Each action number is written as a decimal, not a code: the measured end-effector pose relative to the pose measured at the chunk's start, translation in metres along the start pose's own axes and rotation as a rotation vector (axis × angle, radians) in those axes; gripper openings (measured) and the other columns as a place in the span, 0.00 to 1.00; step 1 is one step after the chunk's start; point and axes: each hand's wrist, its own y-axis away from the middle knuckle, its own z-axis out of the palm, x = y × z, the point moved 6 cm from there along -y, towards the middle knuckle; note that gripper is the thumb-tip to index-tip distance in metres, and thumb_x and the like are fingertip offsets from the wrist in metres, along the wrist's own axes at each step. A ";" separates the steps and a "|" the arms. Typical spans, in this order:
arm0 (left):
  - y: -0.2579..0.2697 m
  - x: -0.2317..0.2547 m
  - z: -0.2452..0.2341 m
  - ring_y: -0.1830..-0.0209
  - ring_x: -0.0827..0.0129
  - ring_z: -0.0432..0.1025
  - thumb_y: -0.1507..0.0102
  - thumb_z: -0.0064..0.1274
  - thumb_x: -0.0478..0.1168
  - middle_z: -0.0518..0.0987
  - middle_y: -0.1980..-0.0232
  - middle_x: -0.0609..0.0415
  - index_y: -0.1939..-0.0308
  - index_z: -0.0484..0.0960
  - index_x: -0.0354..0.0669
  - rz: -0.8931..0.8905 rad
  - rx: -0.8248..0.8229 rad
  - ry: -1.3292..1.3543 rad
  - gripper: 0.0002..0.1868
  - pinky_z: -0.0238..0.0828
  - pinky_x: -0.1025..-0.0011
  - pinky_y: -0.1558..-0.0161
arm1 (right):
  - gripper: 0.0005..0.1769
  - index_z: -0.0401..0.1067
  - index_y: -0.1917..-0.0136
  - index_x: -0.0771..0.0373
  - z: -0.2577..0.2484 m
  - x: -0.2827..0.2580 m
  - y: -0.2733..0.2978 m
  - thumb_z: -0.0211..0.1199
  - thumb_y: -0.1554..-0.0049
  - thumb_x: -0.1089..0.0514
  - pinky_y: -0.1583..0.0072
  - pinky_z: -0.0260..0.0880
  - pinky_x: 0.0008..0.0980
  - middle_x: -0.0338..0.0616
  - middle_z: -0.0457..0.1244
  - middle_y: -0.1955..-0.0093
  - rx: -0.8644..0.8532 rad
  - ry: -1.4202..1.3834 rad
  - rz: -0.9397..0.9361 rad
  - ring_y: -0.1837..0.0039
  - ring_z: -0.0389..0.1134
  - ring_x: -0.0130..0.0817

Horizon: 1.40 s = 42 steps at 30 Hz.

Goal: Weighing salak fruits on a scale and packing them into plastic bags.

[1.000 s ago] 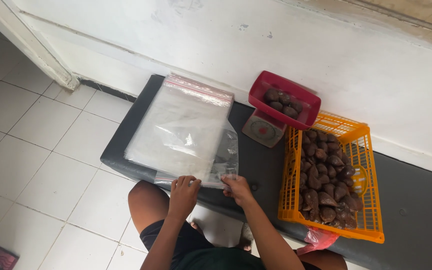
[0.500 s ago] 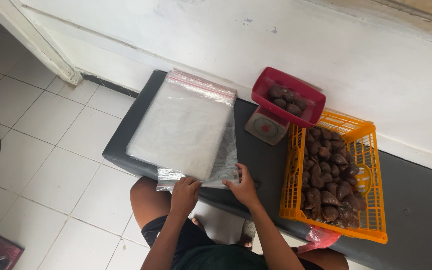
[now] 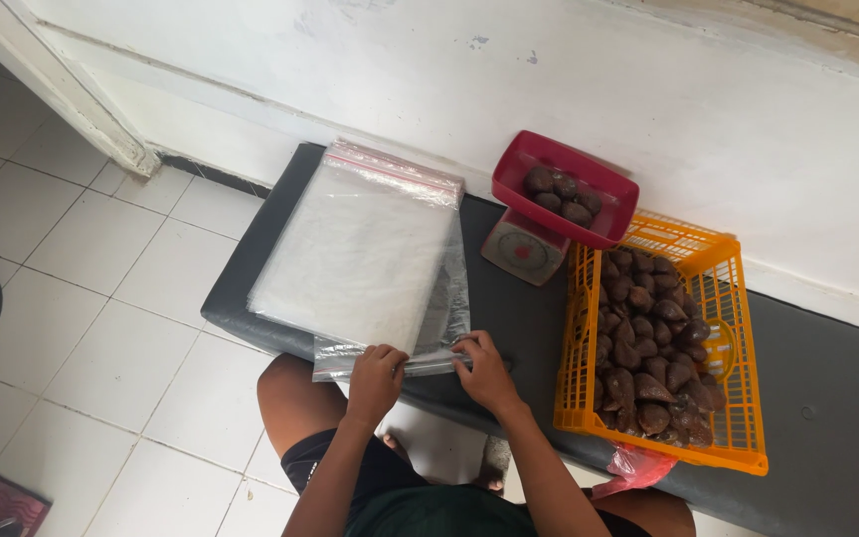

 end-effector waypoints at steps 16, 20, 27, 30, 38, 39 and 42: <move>0.022 -0.083 -0.064 0.55 0.63 0.74 0.42 0.65 0.40 0.74 0.61 0.61 0.59 0.77 0.51 -0.389 0.340 -0.174 0.12 0.74 0.64 0.54 | 0.09 0.72 0.48 0.58 -0.015 0.050 -0.007 0.62 0.43 0.61 0.49 0.76 0.35 0.42 0.61 0.51 0.460 0.249 -0.040 0.47 0.71 0.40; 0.025 -0.075 -0.055 0.60 0.62 0.74 0.41 0.63 0.35 0.73 0.63 0.58 0.61 0.74 0.48 -0.519 0.467 0.114 0.12 0.74 0.64 0.57 | 0.05 0.73 0.51 0.60 -0.016 0.043 -0.001 0.62 0.42 0.64 0.53 0.77 0.31 0.40 0.61 0.54 0.574 0.198 -0.039 0.50 0.71 0.38; 0.024 -0.029 -0.079 0.58 0.60 0.79 0.35 0.59 0.34 0.79 0.58 0.52 0.54 0.83 0.44 -0.571 0.441 0.378 0.07 0.79 0.64 0.55 | 0.06 0.79 0.53 0.60 -0.030 0.036 0.001 0.69 0.45 0.65 0.60 0.76 0.32 0.40 0.66 0.58 0.672 -0.007 -0.019 0.58 0.72 0.38; 0.030 -0.034 -0.074 0.62 0.63 0.79 0.35 0.58 0.37 0.82 0.57 0.51 0.54 0.86 0.47 -0.742 0.410 0.634 0.06 0.78 0.63 0.59 | 0.08 0.81 0.52 0.61 -0.033 0.042 0.002 0.70 0.47 0.65 0.64 0.72 0.36 0.48 0.68 0.62 0.704 -0.217 0.059 0.66 0.72 0.37; 0.023 -0.020 -0.079 0.65 0.57 0.82 0.35 0.56 0.32 0.79 0.60 0.43 0.52 0.84 0.30 -0.913 0.426 1.197 0.09 0.84 0.70 0.61 | 0.12 0.77 0.45 0.73 -0.039 0.020 -0.008 0.67 0.44 0.71 0.60 0.80 0.37 0.65 0.71 0.53 0.629 -0.792 0.189 0.61 0.75 0.47; 0.020 -0.013 -0.085 0.62 0.56 0.82 0.35 0.55 0.32 0.78 0.59 0.43 0.53 0.83 0.29 -0.907 0.431 1.245 0.09 0.84 0.68 0.58 | 0.13 0.75 0.42 0.74 -0.040 0.016 -0.009 0.65 0.42 0.71 0.54 0.82 0.40 0.66 0.70 0.50 0.601 -0.860 0.158 0.55 0.76 0.50; 0.013 -0.009 -0.089 0.57 0.54 0.82 0.33 0.53 0.32 0.80 0.56 0.41 0.56 0.81 0.32 -0.854 0.440 1.274 0.05 0.84 0.63 0.54 | 0.17 0.70 0.36 0.72 -0.046 0.007 -0.009 0.59 0.38 0.71 0.50 0.81 0.39 0.62 0.70 0.52 0.579 -0.873 0.105 0.54 0.76 0.46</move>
